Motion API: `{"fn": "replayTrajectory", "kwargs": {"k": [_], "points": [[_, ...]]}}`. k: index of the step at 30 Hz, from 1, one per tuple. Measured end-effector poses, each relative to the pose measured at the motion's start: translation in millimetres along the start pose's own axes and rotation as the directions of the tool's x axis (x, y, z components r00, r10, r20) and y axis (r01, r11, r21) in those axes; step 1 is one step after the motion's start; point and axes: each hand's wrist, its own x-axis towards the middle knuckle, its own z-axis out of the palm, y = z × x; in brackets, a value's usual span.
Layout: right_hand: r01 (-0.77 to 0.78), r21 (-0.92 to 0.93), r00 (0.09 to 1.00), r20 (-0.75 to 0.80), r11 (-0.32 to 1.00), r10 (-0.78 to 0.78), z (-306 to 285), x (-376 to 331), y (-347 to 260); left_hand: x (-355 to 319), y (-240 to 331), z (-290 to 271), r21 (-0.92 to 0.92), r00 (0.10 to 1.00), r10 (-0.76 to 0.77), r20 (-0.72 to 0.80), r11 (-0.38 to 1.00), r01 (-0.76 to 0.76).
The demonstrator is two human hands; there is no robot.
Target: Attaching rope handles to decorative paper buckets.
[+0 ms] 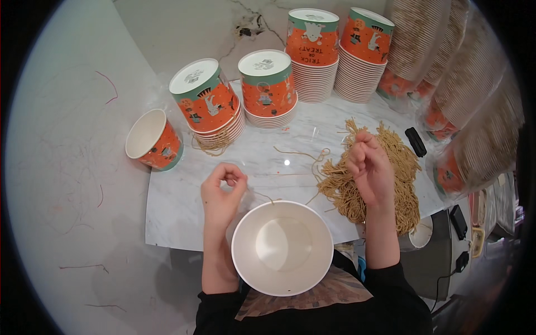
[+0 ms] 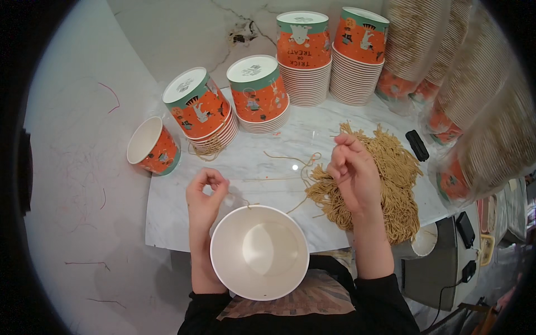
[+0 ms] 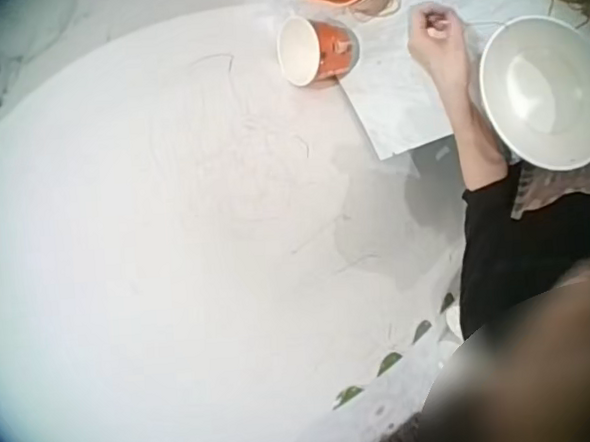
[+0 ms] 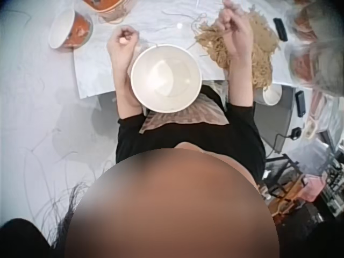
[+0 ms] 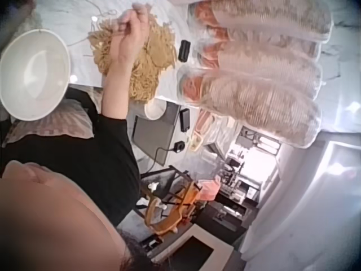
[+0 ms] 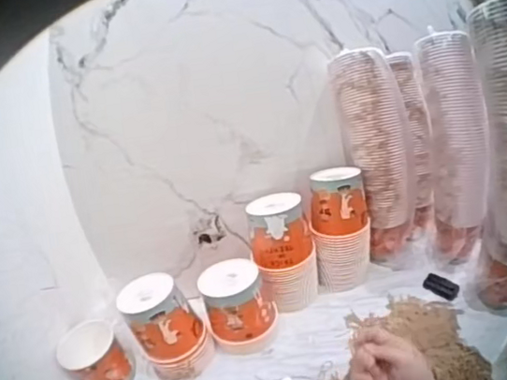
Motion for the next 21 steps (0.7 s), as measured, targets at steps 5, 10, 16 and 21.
{"fn": "replayTrajectory", "kwargs": {"k": [5, 10, 16, 21], "points": [[0.086, -0.206, 0.986, 0.157, 0.975, -0.054, 34.6, -14.4, 4.7, 19.5, 13.5, -7.8, 0.175, 0.917, 0.204, -0.344, 0.973, -0.151], [0.183, -0.457, 0.958, 0.282, 0.870, -0.053, 48.9, -28.0, 2.7, 4.4, 48.7, -18.6, 0.164, 0.951, 0.299, -0.080, 0.945, -0.284], [0.139, -0.636, 0.918, 0.370, 0.759, 0.142, 85.1, -77.4, -6.7, -65.1, 114.2, -4.4, 0.308, 0.874, 0.414, 0.255, 0.822, -0.479], [0.274, -0.776, 0.796, 0.514, 0.568, 0.319, 95.2, -93.6, -14.7, -88.8, 112.2, -4.6, 0.222, 0.730, 0.623, 0.283, 0.698, -0.681]]}}
